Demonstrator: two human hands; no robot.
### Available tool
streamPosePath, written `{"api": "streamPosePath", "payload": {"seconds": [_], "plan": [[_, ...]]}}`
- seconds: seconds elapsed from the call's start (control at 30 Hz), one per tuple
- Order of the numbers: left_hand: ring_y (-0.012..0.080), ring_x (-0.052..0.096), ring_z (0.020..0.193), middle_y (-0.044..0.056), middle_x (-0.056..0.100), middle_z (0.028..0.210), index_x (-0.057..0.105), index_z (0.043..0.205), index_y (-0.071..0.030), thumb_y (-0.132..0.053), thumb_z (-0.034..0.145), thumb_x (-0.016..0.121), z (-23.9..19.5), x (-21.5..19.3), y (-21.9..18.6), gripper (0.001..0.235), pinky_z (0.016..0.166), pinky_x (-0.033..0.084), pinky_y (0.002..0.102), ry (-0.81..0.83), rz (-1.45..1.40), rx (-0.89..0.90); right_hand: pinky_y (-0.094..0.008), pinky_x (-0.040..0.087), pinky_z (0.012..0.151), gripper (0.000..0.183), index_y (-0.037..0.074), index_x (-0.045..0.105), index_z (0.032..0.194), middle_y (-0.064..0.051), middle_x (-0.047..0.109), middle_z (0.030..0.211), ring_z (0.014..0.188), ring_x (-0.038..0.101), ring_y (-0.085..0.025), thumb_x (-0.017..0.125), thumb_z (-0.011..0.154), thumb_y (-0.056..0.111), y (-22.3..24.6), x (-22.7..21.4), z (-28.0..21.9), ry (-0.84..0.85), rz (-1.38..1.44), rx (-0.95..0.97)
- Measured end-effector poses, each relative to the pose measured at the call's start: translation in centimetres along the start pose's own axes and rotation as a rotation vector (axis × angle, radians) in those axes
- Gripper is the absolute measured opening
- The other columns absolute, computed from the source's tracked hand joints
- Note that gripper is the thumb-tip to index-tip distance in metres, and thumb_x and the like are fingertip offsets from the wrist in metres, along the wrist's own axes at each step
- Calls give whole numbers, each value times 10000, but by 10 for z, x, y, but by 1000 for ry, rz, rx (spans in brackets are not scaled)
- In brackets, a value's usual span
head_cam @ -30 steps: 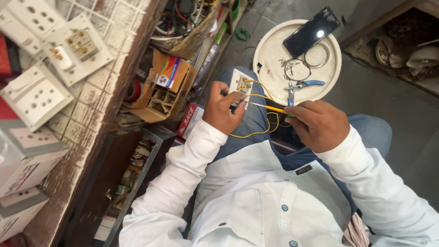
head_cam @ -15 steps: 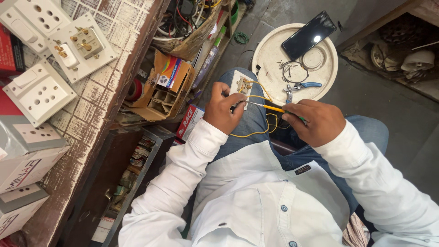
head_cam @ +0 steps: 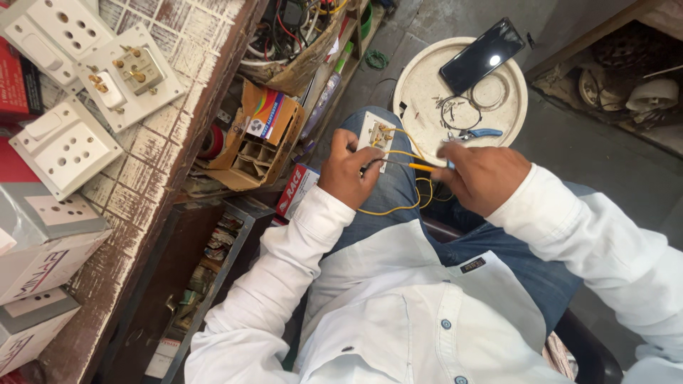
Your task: The person sits on the floor and wires a white electrical socket using a yellow wire. They use pliers to strip the wire ends and a screwdriver to secure the connections to the socket terminals.
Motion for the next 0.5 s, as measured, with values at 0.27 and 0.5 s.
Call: {"api": "streamPosePath", "payload": {"seconds": [0.27, 0.5], "plan": [[270, 637, 851, 112, 480, 1054, 766, 985, -129, -101, 803, 839, 0, 0, 0, 198, 702, 569, 373, 9, 7, -12, -419, 553, 632, 243, 125, 658, 930, -68, 669, 826, 732, 703, -306, 710, 995, 353, 10, -3, 1, 94, -202, 37], [275, 632, 852, 112, 479, 1045, 767, 982, -127, -97, 797, 843, 1, 0, 1, 202, 694, 564, 377, 7, 4, 7, -418, 541, 561, 223, 80, 658, 932, -101, 659, 824, 669, 692, -307, 715, 884, 291, 16, -7, -2, -70, -146, -79]]}}
Point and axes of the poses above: each hand's wrist, its own z-axis towards the middle knuckle, its own x-axis out of the palm, y = z × x, the point moved 1 cm from there along z, towards the middle knuckle
